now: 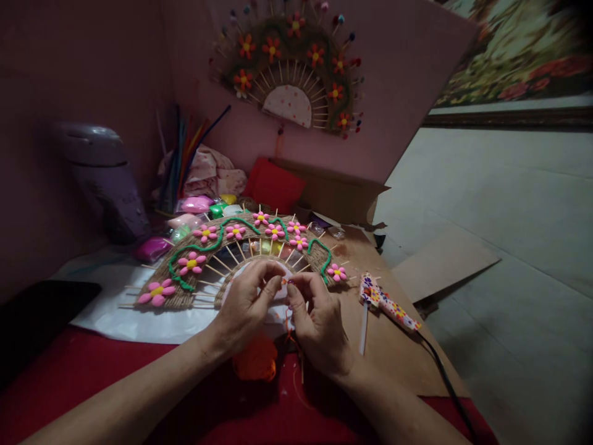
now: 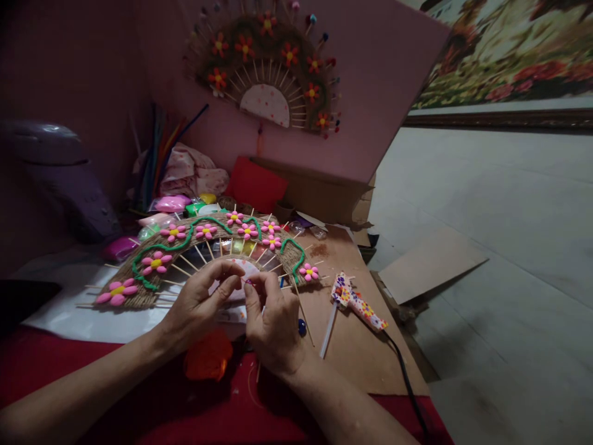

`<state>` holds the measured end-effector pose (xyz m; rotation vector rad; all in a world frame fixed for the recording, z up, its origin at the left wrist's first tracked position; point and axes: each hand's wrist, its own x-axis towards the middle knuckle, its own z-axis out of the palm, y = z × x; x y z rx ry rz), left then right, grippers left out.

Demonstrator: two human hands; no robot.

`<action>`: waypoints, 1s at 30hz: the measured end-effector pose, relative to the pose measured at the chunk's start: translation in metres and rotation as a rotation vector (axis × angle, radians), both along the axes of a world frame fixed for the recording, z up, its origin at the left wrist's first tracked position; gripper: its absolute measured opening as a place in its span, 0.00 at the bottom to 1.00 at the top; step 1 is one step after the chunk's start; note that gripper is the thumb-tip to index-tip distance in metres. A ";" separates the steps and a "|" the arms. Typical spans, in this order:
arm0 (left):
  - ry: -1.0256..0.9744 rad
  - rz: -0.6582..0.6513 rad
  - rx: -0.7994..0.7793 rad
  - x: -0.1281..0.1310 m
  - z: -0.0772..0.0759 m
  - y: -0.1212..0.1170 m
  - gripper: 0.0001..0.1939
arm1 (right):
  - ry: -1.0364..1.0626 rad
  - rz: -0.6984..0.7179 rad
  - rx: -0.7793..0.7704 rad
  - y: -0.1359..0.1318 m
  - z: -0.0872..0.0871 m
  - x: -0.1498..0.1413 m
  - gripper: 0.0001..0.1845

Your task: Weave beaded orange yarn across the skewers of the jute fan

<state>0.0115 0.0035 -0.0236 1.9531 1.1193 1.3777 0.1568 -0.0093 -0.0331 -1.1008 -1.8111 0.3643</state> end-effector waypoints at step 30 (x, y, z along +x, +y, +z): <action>0.037 0.071 0.128 0.001 -0.003 0.001 0.05 | 0.364 0.303 -0.398 0.008 0.000 -0.002 0.08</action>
